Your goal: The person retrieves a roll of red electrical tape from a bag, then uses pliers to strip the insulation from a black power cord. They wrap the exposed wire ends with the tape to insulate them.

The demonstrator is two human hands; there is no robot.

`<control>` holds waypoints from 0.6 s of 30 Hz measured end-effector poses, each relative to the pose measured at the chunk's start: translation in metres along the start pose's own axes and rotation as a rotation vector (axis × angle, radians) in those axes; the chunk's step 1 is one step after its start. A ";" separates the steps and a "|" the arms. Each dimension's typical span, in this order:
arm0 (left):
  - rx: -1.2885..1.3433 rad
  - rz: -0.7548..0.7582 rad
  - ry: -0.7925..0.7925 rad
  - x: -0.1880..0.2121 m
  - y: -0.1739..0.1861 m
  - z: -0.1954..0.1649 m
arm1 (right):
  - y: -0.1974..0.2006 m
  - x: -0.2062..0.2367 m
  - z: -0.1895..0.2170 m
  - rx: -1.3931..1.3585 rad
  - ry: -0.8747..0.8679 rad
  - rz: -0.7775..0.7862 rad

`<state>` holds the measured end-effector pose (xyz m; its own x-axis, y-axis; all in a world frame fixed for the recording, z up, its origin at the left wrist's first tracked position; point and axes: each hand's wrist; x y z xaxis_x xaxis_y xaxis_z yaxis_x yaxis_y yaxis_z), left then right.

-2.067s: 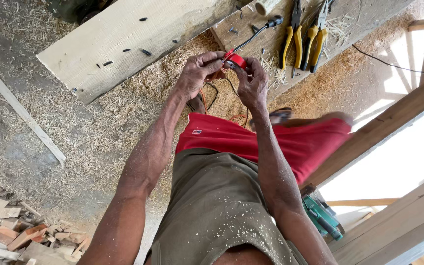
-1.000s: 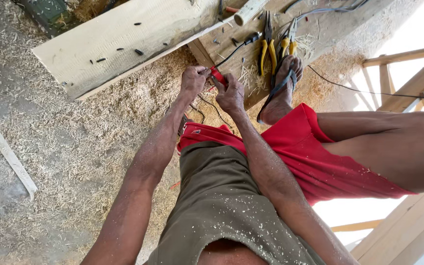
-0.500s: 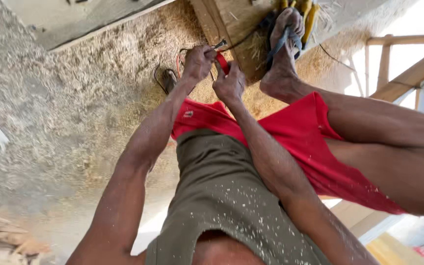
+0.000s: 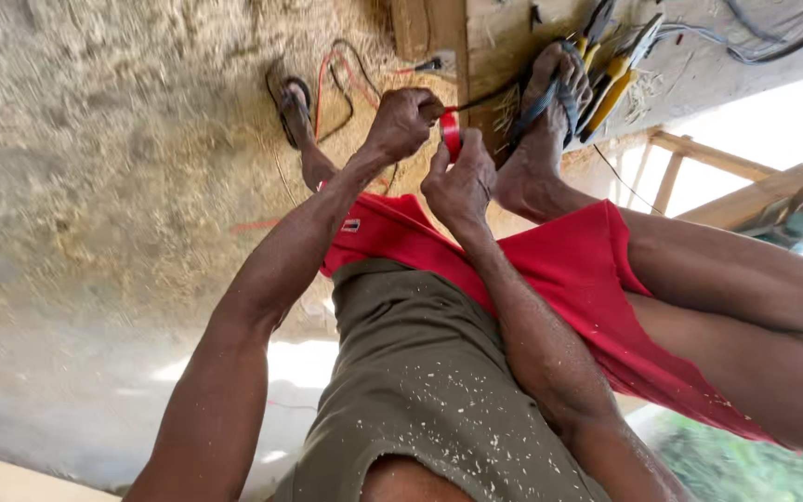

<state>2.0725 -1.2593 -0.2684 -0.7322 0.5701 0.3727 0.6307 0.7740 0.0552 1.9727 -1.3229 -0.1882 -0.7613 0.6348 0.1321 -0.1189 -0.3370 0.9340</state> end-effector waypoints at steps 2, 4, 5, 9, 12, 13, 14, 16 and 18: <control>0.031 -0.026 0.026 -0.001 0.002 0.001 | 0.001 -0.010 -0.007 0.005 0.061 0.027; 0.100 -0.079 0.012 0.002 0.002 0.002 | 0.006 -0.025 -0.010 0.017 0.151 0.067; 0.120 -0.128 -0.010 0.006 0.002 0.004 | 0.006 -0.035 -0.010 -0.013 0.142 0.108; 0.178 -0.216 -0.051 0.018 -0.008 0.011 | 0.010 -0.081 -0.007 -0.092 0.018 0.237; 0.255 -0.289 -0.069 0.021 -0.015 0.008 | -0.001 -0.130 0.001 -0.128 -0.089 0.407; 0.291 -0.295 -0.041 0.024 -0.017 0.006 | -0.005 -0.137 0.003 -0.131 -0.163 0.501; 0.265 -0.289 -0.019 0.027 -0.018 0.003 | -0.009 -0.142 0.005 -0.119 -0.188 0.554; 0.217 -0.296 0.004 0.032 -0.021 -0.003 | -0.023 -0.157 0.009 -0.093 -0.212 0.651; 0.105 -0.360 -0.069 0.037 -0.024 -0.010 | -0.044 -0.166 0.012 -0.062 -0.249 0.694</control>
<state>2.0334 -1.2596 -0.2464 -0.9199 0.2714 0.2831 0.3033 0.9500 0.0746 2.1118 -1.4051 -0.2475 -0.5083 0.3976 0.7639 0.2958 -0.7525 0.5884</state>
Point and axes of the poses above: each hand's wrist, its own x-axis away from the middle knuckle, its own y-axis out of the back of the hand, z = x × y, and after that the axes turned 8 degrees about -z, right-handed
